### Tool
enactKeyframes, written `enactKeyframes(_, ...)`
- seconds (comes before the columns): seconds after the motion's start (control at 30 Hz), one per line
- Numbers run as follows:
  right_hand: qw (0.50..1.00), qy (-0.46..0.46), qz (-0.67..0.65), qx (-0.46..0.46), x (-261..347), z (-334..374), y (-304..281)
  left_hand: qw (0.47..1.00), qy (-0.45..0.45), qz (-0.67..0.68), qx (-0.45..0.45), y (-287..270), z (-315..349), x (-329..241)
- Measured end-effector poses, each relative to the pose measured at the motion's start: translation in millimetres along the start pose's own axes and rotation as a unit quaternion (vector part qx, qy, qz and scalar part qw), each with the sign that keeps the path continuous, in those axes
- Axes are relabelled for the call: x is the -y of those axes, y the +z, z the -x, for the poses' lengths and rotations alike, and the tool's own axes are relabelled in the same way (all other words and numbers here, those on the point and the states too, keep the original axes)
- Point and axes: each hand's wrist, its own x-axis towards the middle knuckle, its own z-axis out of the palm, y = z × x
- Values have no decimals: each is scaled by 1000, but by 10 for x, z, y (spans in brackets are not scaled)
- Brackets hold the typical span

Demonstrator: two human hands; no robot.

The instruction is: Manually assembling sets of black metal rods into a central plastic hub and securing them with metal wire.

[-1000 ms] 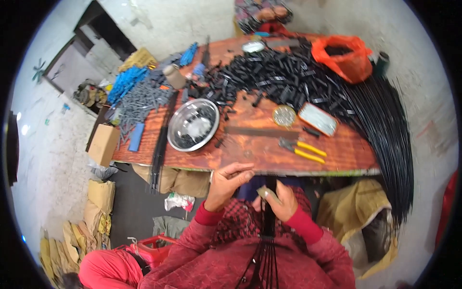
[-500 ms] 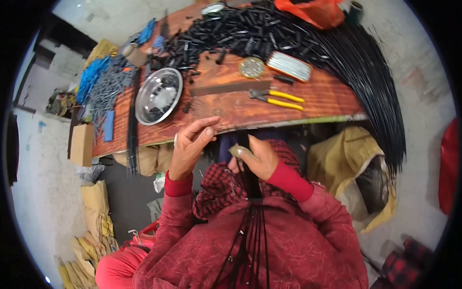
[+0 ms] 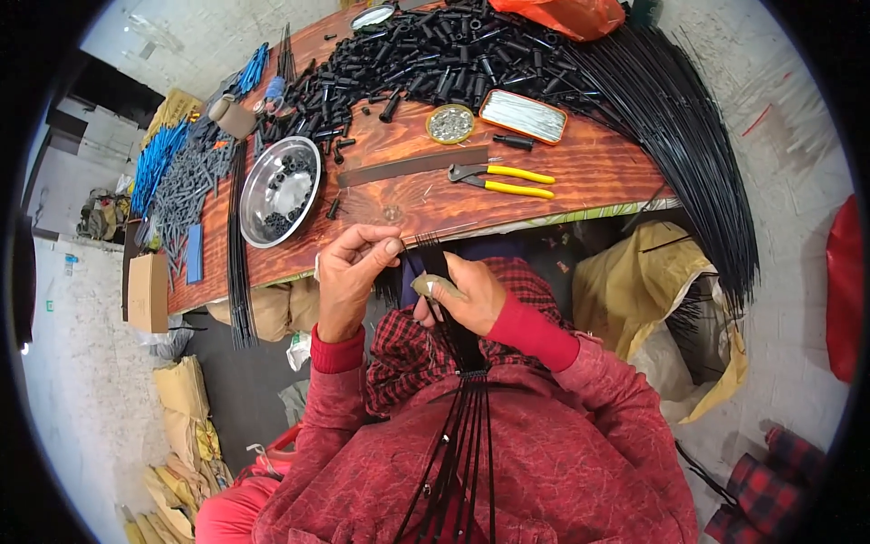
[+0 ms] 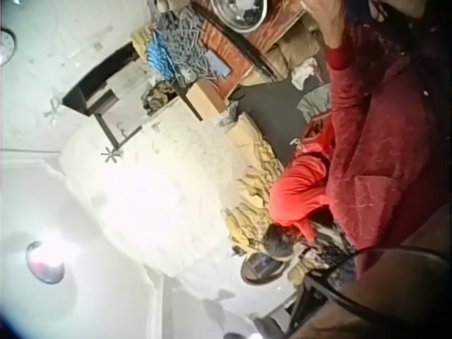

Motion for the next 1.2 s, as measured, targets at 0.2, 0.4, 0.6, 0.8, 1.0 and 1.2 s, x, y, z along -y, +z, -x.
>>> enactKeyframes(0.2, 999, -12, 34, 7, 9, 27, 56, 1000, -8, 0, -15, 3, 93, 6)
enactKeyframes(0.4, 1000, -13, 14, 14, -64, 107, -15, 999, -16, 25, 14, 88, 62, 83)
enactKeyframes(0.6, 999, 39, -9, 8, 82, 24, -43, 1000, 3, -7, 3, 67, -22, 20)
enactKeyframes(0.8, 1000, 8, 13, 10, 45, -35, -75, 999, 24, 36, 12, 28, -93, 45)
enactKeyframes(1.0, 1000, 26, -5, -1, 36, 22, -4, 999, 47, 15, -21, 78, 46, 61)
enactKeyframes(1.2, 999, 35, -3, -3, 1, 25, -26, 997, 55, 48, -5, 112, 25, 151)
